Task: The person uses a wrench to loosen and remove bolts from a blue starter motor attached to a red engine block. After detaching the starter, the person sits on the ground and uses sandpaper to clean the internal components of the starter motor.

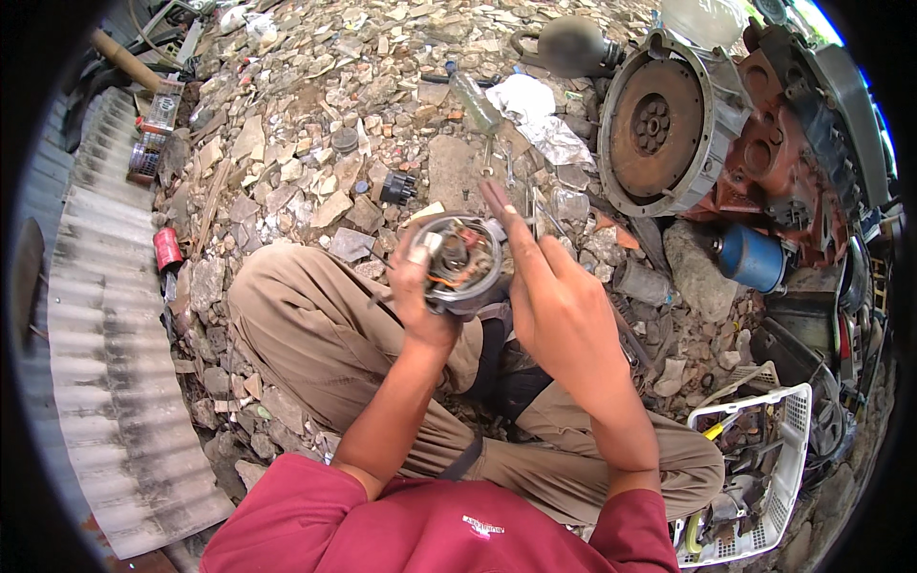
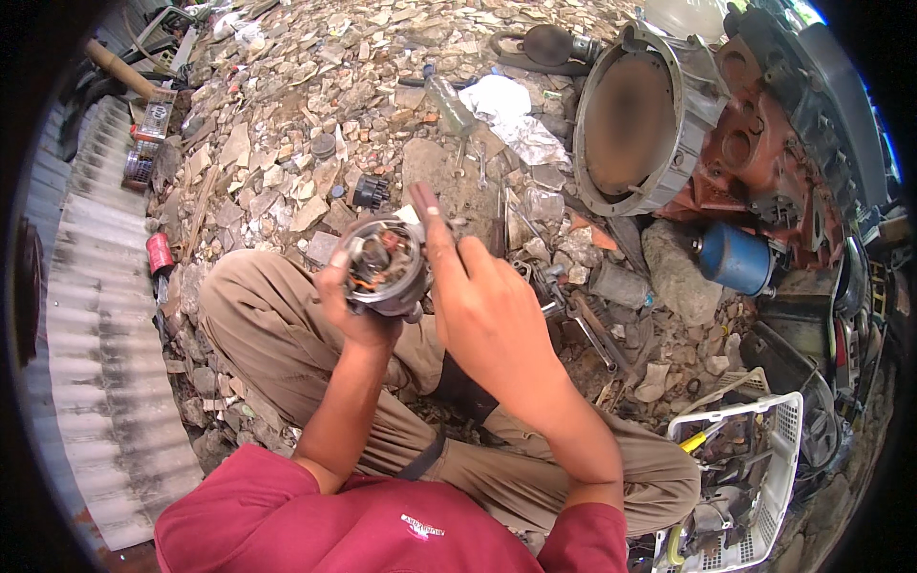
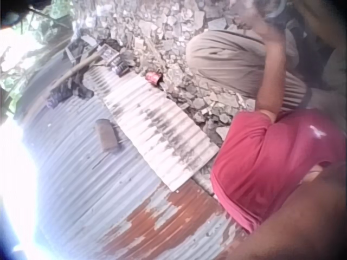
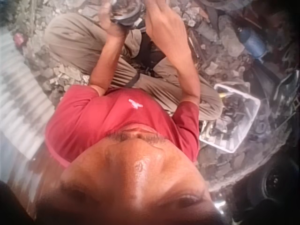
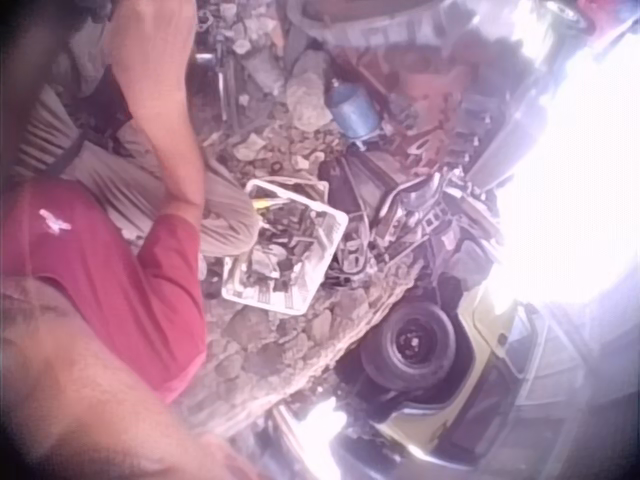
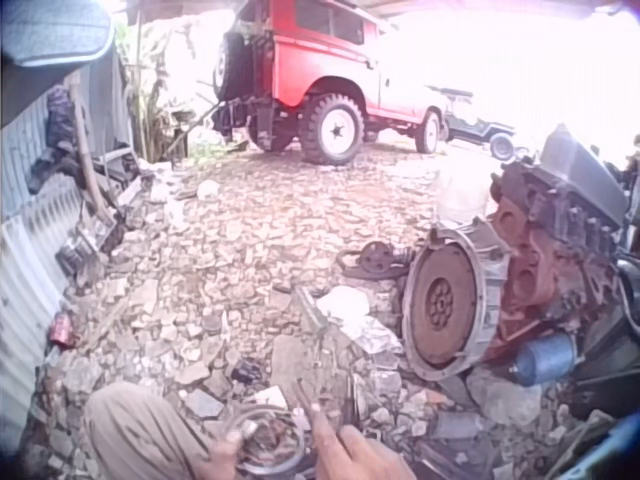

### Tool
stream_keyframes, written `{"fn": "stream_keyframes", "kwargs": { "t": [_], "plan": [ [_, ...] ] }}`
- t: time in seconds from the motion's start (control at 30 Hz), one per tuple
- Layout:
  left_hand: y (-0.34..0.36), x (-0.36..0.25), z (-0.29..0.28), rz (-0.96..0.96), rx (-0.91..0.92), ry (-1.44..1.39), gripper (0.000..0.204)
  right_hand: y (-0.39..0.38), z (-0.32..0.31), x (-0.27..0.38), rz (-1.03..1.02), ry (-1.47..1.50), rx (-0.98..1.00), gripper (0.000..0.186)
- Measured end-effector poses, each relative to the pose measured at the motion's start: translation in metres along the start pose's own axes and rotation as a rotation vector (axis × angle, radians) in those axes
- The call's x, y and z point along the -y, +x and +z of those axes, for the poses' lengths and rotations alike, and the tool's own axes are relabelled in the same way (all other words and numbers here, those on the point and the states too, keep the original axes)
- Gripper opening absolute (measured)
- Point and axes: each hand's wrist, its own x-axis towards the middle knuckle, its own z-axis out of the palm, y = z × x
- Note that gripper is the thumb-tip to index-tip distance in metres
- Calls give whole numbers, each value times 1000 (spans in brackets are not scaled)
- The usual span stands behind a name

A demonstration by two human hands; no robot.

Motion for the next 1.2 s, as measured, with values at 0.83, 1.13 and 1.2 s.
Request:
{"fn": "stream_keyframes", "kwargs": {
  "t": [0.83,1.13,1.2],
  "plan": [
    [-8,-6,13,-104,-36,-110,53,0,-1,-4,107,85,33,58],
    [-8,-8,13,-75,-2,-116,51,-1,-2,-4,55,32,61,62],
    [2,0,5,-46,8,-64,52,-1,-5,-4,66,66,78,61]
  ]
}}
